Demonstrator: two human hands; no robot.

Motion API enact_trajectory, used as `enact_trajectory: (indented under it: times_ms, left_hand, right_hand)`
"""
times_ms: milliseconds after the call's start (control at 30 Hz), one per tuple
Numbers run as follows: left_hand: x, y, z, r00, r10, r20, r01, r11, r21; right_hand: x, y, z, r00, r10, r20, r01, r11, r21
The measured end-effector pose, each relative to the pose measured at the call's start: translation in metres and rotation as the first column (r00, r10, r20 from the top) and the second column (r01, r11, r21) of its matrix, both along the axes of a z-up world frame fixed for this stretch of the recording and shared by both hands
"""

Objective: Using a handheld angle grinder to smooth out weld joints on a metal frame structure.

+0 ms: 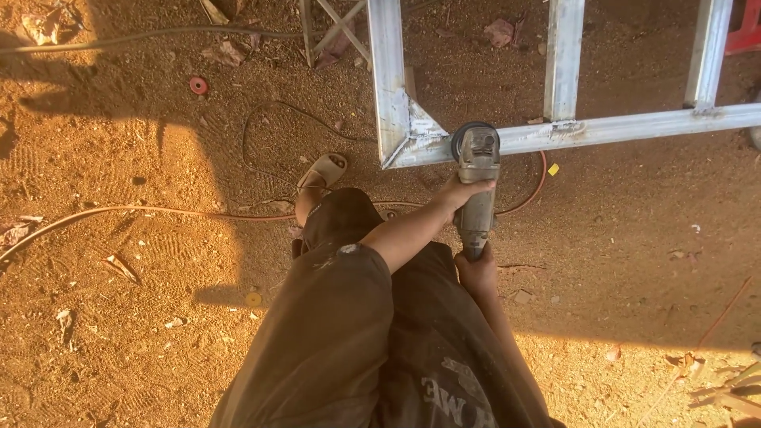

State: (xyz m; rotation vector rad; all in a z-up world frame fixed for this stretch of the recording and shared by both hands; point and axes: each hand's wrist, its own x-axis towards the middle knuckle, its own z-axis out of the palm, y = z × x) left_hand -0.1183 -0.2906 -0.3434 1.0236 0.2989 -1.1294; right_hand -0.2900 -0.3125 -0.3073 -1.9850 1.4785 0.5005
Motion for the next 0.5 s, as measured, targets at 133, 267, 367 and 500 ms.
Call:
enact_trajectory:
  times_ms: [133,267,367,500]
  left_hand:
    - [0.005,0.006,0.021,1.000,-0.027,0.012,0.027,1.000,0.002]
    - [0.004,0.029,0.023,1.000,0.014,0.012,-0.016,0.992,0.125]
    - [-0.001,0.027,0.015,1.000,-0.002,0.017,0.000,0.988,0.153]
    - [-0.002,0.007,0.002,0.994,-0.095,0.054,0.090,0.992,0.091]
  right_hand:
    - [-0.001,0.002,-0.010,0.998,-0.055,0.028,0.056,0.998,-0.039]
    - [-0.006,0.006,-0.022,0.996,0.063,-0.066,-0.065,0.997,-0.028]
    - [-0.019,0.006,-0.024,0.994,0.079,-0.071,-0.081,0.996,-0.033]
    - [-0.017,0.013,-0.021,0.993,0.015,-0.115,-0.025,0.996,-0.085]
